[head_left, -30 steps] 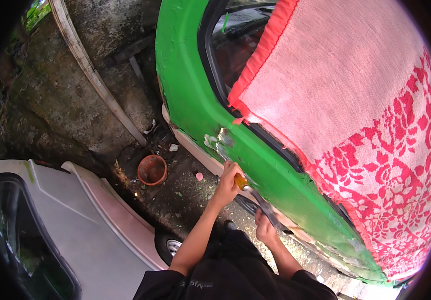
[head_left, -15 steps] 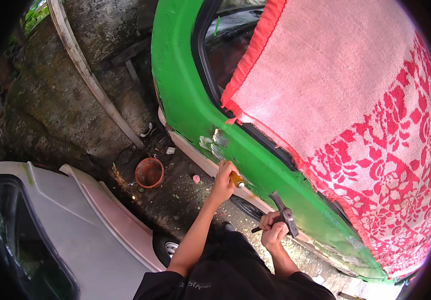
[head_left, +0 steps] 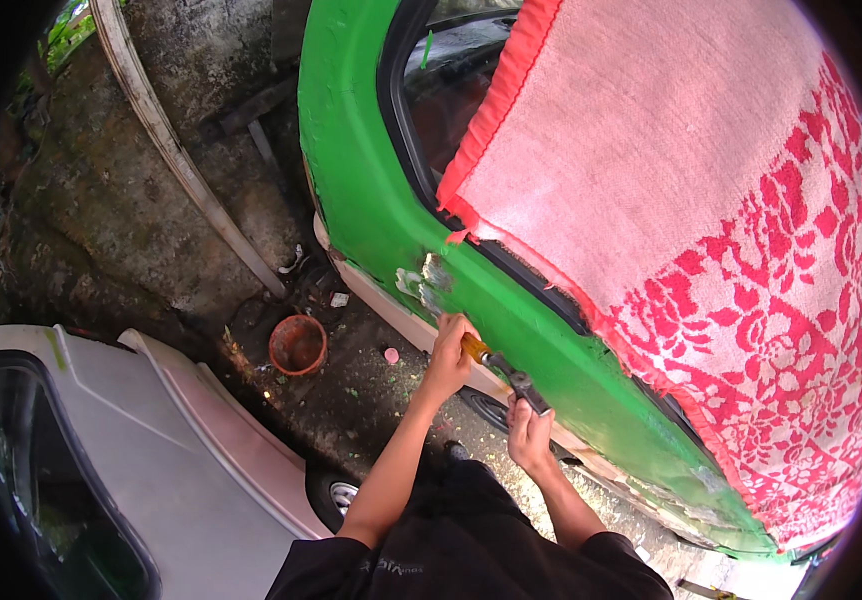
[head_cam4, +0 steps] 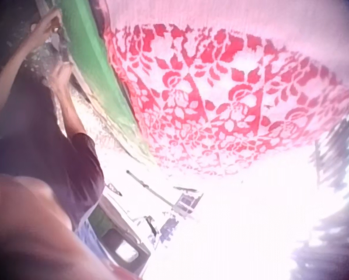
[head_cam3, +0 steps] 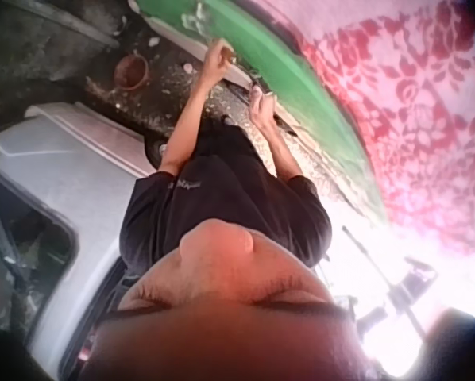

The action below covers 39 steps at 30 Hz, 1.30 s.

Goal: The person applies a white body filler to a damaged area on the side of a green car using a putty knife. They spread the filler over the dent and smooth the surface with repeated strokes.

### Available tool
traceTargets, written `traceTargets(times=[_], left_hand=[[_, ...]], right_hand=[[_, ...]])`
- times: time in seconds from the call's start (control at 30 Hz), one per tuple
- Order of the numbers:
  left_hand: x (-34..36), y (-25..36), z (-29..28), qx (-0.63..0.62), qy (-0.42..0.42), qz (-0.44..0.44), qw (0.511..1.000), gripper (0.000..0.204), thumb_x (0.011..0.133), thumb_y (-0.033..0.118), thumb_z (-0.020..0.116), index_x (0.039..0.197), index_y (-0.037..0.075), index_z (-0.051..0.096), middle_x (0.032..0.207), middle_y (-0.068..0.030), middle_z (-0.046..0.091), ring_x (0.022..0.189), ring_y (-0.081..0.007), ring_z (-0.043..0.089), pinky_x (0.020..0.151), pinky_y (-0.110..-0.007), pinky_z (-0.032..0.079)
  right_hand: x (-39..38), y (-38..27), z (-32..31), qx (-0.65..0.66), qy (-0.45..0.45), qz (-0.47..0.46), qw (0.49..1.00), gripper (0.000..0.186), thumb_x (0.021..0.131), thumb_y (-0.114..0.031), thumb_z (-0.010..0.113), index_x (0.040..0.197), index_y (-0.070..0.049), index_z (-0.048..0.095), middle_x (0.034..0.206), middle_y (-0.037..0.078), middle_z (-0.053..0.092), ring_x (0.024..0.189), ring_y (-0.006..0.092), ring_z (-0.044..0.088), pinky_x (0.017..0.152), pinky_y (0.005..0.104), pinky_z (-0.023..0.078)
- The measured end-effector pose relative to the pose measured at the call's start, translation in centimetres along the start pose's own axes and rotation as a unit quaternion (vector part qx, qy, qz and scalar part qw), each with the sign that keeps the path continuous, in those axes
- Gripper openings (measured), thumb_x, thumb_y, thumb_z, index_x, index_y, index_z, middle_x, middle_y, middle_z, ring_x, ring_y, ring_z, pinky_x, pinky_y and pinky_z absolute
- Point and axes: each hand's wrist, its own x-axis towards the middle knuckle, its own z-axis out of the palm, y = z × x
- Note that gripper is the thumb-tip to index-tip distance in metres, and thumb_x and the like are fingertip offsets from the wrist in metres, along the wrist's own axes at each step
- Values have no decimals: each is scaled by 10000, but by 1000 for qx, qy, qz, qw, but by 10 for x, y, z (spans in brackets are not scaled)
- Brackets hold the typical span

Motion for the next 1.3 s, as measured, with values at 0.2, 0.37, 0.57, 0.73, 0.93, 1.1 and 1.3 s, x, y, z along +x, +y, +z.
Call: traceTargets(times=[0.2,0.37,0.57,0.73,0.93,1.1,1.3], left_hand=[[5,-4,0,34,4,30,999,328,653,-208,438,899,7,470,894,-129,477,937,-325,454,806,-375,418],[4,-3,-1,6,-4,-6,1000,336,641,-190,432,906,12,470,906,-153,467,967,-379,419,838,-435,370],[10,6,-2,11,-12,-6,1000,348,641,-200,441,913,15,473,904,-150,466,969,-372,422,836,-436,372],[6,0,-7,26,-26,-15,999,350,654,-208,449,923,15,469,909,-142,470,969,-363,427,828,-429,372],[12,12,-5,26,-22,-24,999,347,662,-208,455,923,19,466,914,-143,470,959,-365,428,828,-429,369],[12,8,-4,49,-18,-7,999,338,670,-207,466,923,17,461,920,-146,476,957,-373,425,820,-430,373],[14,10,-2,46,-23,-36,998,336,680,-201,494,934,15,458,930,-149,484,950,-376,420,818,-446,363]], right_hand=[[7,-44,-6,293,52,-65,953,524,983,-553,407,830,-53,374,604,4,298,444,74,235,410,254,213],[7,-20,-7,87,2,148,985,412,1037,-371,396,826,-22,454,632,-3,397,488,118,356,459,280,298],[7,-23,-3,271,27,-37,961,535,993,-569,361,848,-54,375,575,-5,286,461,81,267,421,251,229],[9,-16,-6,169,36,79,982,490,1025,-495,337,848,-40,375,582,-12,293,456,77,302,401,244,246],[10,-13,2,28,-31,101,994,489,1027,-496,338,871,-35,386,583,-19,298,470,72,302,412,248,252],[4,-28,-9,233,34,49,971,500,1027,-518,291,890,-49,396,576,-19,298,451,71,274,410,233,244],[19,-16,-1,43,6,95,994,471,1051,-437,298,781,-57,375,546,-24,328,438,77,323,401,249,263]])
